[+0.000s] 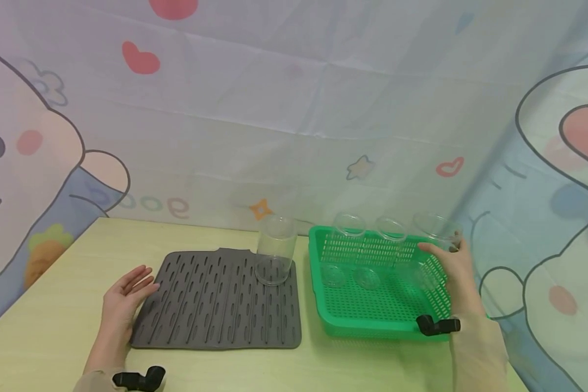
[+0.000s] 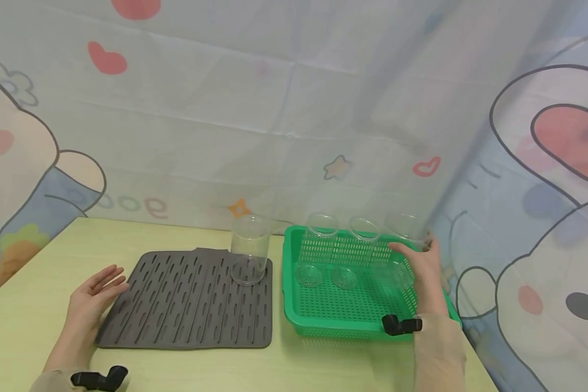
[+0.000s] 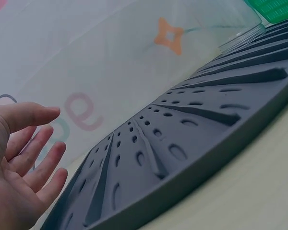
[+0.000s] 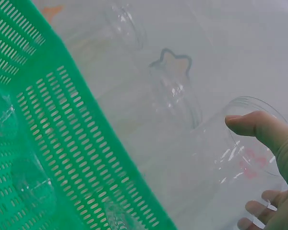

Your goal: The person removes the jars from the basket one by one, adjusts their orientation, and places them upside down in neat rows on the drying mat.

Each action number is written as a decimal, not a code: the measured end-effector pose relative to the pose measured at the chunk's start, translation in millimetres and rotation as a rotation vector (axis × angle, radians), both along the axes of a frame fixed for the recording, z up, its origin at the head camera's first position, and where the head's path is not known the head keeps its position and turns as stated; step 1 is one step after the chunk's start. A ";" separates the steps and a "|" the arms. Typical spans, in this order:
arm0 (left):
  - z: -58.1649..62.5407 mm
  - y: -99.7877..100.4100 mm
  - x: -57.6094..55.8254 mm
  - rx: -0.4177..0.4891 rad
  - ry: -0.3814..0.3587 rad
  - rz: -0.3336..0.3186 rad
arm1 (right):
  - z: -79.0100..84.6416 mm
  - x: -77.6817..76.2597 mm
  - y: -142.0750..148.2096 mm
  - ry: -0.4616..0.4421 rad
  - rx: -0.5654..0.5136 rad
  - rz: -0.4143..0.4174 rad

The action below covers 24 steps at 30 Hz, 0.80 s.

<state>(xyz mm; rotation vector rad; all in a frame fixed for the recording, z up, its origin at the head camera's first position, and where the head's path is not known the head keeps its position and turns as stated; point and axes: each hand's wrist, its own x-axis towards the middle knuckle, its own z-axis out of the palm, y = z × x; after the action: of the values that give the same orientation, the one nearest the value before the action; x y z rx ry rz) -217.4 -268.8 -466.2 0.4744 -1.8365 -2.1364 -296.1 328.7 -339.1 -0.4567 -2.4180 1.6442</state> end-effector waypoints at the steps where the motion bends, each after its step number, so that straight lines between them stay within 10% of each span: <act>1: 1.3 0.4 0.5 -0.011 -0.007 -0.007 | 3.3 1.2 -2.5 0.021 0.005 -0.011; 24: 40.5 20.3 5.5 -0.257 0.185 -0.186 | 81.0 44.6 -79.0 0.550 0.255 -0.108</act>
<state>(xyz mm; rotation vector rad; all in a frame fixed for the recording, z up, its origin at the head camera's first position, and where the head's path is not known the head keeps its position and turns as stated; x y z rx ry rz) -211.9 -248.5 -425.7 0.0466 -2.0748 -1.9377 -251.5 249.6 -258.1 -0.0733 -2.0976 1.1936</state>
